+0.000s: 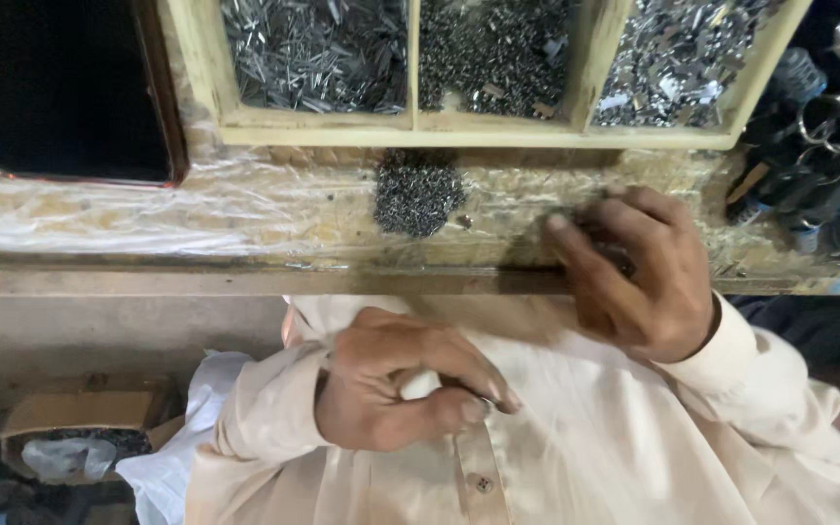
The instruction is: The person sits at a workbench and assembles small lock components by hand. They pick tiny metal pins and springs from a compartment tray, insert them into a small cylindrical lock body, press a blue plastic cap onto the assembly, and place finished units with the pile of completed locks on the bench.
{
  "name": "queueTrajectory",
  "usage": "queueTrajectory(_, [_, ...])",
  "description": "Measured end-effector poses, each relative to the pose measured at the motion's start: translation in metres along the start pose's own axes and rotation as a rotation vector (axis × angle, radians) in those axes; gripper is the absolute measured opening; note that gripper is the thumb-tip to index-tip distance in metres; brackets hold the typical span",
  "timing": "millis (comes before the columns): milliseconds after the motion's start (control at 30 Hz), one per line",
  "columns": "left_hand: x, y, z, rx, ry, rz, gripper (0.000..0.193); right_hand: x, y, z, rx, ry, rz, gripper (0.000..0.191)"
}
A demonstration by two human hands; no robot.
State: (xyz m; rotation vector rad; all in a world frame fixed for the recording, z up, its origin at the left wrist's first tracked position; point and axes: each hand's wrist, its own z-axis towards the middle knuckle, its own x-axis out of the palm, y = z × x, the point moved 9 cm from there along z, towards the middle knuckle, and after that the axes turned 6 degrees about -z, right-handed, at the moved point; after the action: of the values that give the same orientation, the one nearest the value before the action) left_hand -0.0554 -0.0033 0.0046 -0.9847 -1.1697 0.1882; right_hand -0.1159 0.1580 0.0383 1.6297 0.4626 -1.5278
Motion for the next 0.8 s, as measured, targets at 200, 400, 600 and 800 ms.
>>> queueTrajectory(200, [0.014,0.039,0.008,-0.357,-0.090,-0.632,0.014,-0.025,-0.026,-0.043,0.554,-0.255,0.199,0.026])
queueTrajectory(400, [0.017,0.017,0.024,-0.223,0.007,-0.158,0.015,-0.024,-0.026,-0.041,0.424,-0.235,0.282,0.026])
queueTrajectory(600, [0.005,-0.005,0.021,0.205,-0.145,0.532,0.014,-0.022,-0.022,-0.013,0.367,-0.263,0.225,0.032])
queueTrajectory(800, [-0.004,0.002,0.027,0.147,-0.114,0.588,0.020,-0.008,0.010,-0.004,0.069,-0.056,-0.093,0.032])
